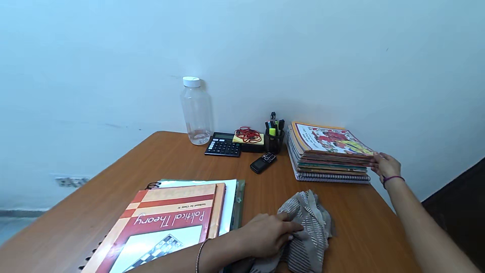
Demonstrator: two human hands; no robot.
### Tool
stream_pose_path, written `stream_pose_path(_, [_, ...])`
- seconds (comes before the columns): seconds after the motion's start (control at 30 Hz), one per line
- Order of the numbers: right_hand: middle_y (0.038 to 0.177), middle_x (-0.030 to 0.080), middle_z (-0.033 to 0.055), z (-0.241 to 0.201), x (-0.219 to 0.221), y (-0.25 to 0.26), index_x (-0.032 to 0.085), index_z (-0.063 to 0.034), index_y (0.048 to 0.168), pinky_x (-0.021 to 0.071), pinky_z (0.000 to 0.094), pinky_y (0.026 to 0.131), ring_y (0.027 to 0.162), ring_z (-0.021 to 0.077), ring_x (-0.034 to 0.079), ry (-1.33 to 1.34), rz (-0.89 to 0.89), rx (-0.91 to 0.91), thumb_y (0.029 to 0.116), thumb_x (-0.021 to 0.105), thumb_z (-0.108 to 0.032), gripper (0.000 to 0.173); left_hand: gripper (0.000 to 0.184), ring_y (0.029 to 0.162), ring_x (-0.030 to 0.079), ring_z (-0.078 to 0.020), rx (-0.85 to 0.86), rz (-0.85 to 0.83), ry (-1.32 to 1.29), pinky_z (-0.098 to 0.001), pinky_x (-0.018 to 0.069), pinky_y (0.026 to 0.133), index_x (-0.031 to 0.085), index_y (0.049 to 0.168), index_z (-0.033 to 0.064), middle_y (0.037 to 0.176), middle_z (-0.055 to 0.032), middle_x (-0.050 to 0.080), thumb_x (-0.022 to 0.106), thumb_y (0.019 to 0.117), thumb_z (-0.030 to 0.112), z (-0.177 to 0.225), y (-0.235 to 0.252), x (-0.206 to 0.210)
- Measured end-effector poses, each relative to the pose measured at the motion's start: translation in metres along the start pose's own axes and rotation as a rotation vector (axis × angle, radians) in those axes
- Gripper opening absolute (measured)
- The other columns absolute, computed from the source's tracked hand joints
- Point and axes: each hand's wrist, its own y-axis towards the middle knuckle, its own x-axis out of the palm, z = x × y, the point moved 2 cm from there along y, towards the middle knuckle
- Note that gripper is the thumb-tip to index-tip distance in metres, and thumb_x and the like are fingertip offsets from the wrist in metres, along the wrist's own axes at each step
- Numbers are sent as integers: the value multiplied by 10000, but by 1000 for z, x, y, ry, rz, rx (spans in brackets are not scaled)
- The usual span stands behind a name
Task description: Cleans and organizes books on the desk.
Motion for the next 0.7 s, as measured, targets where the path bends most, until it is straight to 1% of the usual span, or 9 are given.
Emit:
stream_pose_path(0.17, [940, 592, 148, 4, 10, 1, 480, -34, 1452, 457, 318, 609, 663, 155, 527, -82, 2, -14, 1080, 536, -274, 447, 409, 1122, 642, -438, 1, 0, -12, -642, 496, 888, 528, 1508, 180, 1353, -224, 599, 430, 1111, 187, 0, 0, 0])
stream_pose_path(0.23, [976, 617, 189, 4, 10, 3, 498, -21, 1438, 476, 365, 643, 690, 198, 550, -178, 9, -49, 1081, 533, -279, 442, 410, 1115, 645, -434, 3, -11, -9, -637, 497, 888, 527, 1509, 178, 1354, -222, 599, 425, 1113, 188, -1, 1, 0])
stream_pose_path(0.33, [1110, 642, 321, 7, 5, 6, 497, 19, 1443, 520, 537, 771, 834, 387, 647, -348, 13, -122, 1081, 526, -330, 504, 407, 1127, 640, -431, 7, -21, -7, -633, 493, 904, 529, 1507, 171, 1359, -221, 596, 424, 1114, 189, -1, 2, -1])
stream_pose_path(0.43, [1258, 575, 409, 11, 6, -12, 340, 88, 1510, 503, 618, 914, 1054, 518, 644, -367, 79, -161, 1083, 486, -394, 660, 403, 1154, 635, -430, 38, 37, -26, -630, 491, 922, 537, 1497, 149, 1372, -223, 594, 416, 1114, 180, 1, 4, -2])
stream_pose_path(0.47, [1292, 556, 421, 11, 9, -26, 286, 96, 1531, 460, 642, 981, 1150, 550, 600, -319, 114, -191, 1084, 483, -381, 683, 401, 1155, 639, -420, 63, 120, -46, -618, 498, 927, 546, 1488, 143, 1363, -222, 601, 412, 1111, 173, 3, 3, -4])
stream_pose_path(0.5, [1281, 560, 421, 12, 14, -44, 245, 93, 1544, 442, 646, 998, 1165, 554, 586, -269, 141, -238, 1091, 467, -366, 682, 401, 1148, 647, -404, 92, 237, -71, -600, 509, 929, 555, 1480, 138, 1349, -220, 612, 415, 1105, 164, 5, 0, -6])
stream_pose_path(0.57, [1196, 586, 387, 19, 24, -86, 219, 82, 1551, 471, 601, 934, 1051, 491, 612, -177, 148, -347, 1102, 445, -328, 649, 390, 1055, 687, -359, 184, 555, -96, -548, 552, 865, 604, 1432, 102, 1249, -215, 661, 452, 1072, 121, 5, -7, -13])
stream_pose_path(0.63, [1123, 582, 339, 30, 29, -128, 231, 97, 1529, 502, 536, 852, 934, 390, 610, -143, 54, -471, 1103, 423, -279, 600, 376, 928, 716, -290, 291, 854, -18, -483, 597, 736, 648, 1372, 69, 1145, -174, 699, 516, 1019, 65, -1, -12, -24])
stream_pose_path(0.7, [1104, 604, 317, 40, 33, -165, 351, 128, 1456, 533, 504, 762, 858, 345, 627, -165, -115, -557, 1087, 442, -212, 510, 409, 894, 697, -244, 340, 1036, 81, -424, 594, 696, 631, 1374, 34, 1126, -159, 682, 536, 977, 21, -1, -25, -43])
